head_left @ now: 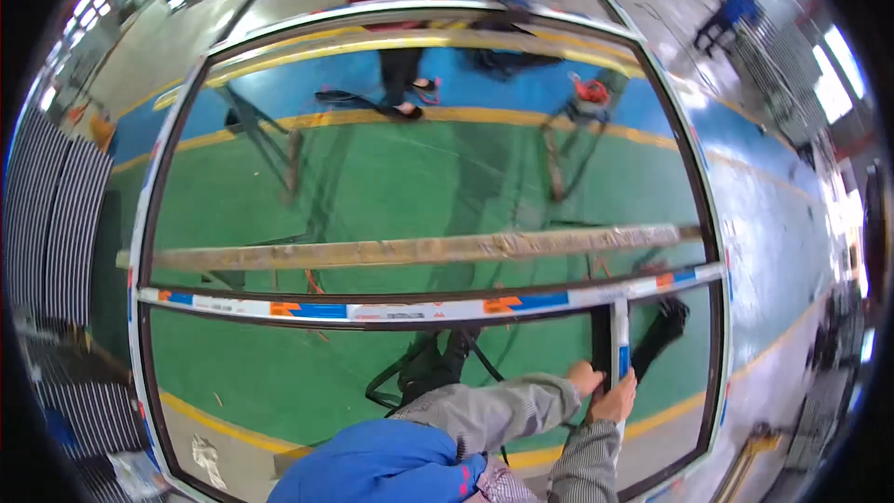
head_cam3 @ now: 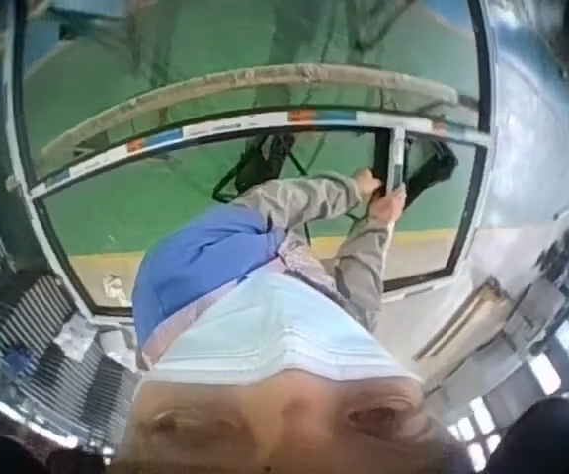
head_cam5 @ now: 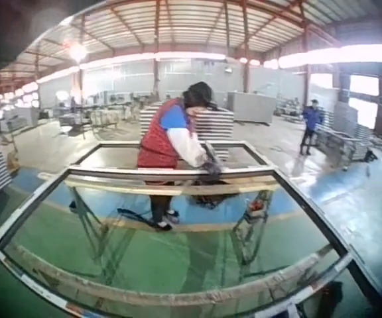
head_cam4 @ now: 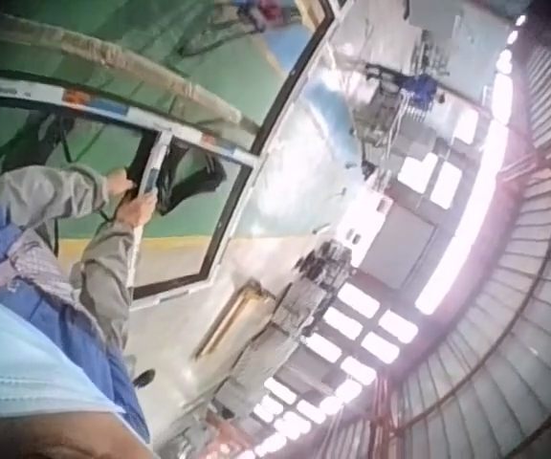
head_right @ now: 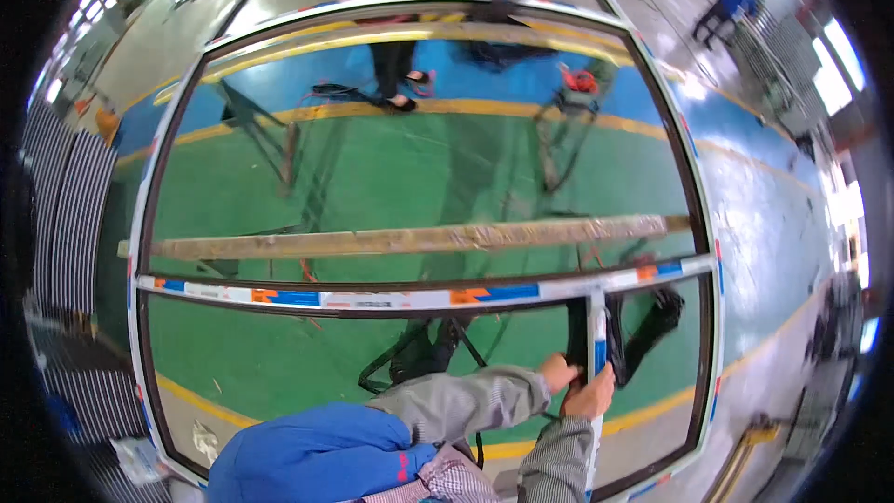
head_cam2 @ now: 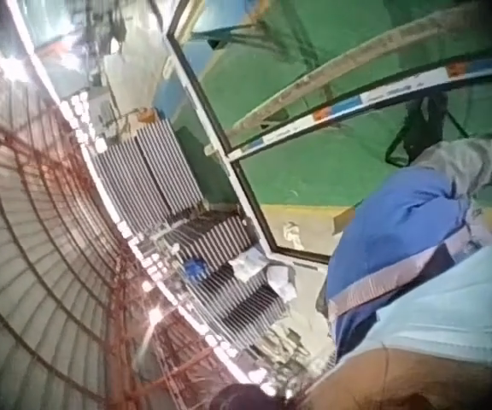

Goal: The recorder is applying and pressing a rubber sealant strip into the grooves of a metal frame.

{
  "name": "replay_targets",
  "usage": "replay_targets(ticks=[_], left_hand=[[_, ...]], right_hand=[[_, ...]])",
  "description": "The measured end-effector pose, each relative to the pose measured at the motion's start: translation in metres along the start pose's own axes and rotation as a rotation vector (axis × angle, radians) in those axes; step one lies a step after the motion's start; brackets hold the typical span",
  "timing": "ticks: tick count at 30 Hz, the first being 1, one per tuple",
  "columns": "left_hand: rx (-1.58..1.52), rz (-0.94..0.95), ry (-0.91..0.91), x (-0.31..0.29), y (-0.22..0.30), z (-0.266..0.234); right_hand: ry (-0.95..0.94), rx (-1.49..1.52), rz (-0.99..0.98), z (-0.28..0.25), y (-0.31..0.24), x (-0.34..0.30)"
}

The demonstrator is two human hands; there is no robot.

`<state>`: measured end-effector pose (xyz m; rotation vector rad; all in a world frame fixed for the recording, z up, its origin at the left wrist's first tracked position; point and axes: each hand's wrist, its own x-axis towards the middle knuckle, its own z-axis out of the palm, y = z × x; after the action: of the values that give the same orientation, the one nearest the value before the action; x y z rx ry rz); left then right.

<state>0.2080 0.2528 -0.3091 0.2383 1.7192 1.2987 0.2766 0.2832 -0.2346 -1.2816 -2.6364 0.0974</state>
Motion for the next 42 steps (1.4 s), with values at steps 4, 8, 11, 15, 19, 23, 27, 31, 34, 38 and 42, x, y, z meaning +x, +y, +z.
replay_targets(ticks=[4,8,11,15,19,23,27,31,34,38,42], left_hand=[[-0.003,-0.105,-0.118,0.005,0.013,-0.018],[-0.393,-0.046,-0.028,0.005,0.022,-0.023],[-0.384,-0.119,-0.027,0.011,0.015,-0.022],[-0.488,-0.116,-0.099,-0.001,0.022,-0.021],[-0.53,-0.131,-0.098,-0.008,0.027,-0.027],[-0.535,-0.14,-0.064,-0.01,0.031,-0.024],[-0.444,-0.013,-0.03,-0.017,0.027,-0.026],[-0.424,-0.071,-0.087,-0.005,0.023,-0.03],[-0.315,0.045,-0.06,-0.007,0.017,-0.055],[-0.47,0.145,-0.171,-0.021,0.029,-0.099],[-0.319,0.169,-0.262,-0.037,0.064,-0.156]], right_hand=[[0.008,0.104,0.019,-0.003,-0.007,0.015],[0.036,0.078,0.005,0.001,-0.01,0.022],[-0.063,0.037,0.056,-0.008,-0.016,0.025],[-0.128,-0.007,0.079,-0.01,-0.006,0.017],[-0.055,0.038,0.034,-0.009,-0.01,0.012],[-0.043,0.022,0.044,-0.003,-0.005,0.011],[0.02,0.042,0.011,-0.011,-0.012,0.015],[-0.052,-0.029,0.083,-0.004,-0.019,0.015],[0.129,-0.157,-0.058,0.004,-0.024,0.02],[0.014,-0.086,0.015,0.003,-0.024,0.028],[0.052,-0.002,0.058,0.003,-0.024,0.026]])
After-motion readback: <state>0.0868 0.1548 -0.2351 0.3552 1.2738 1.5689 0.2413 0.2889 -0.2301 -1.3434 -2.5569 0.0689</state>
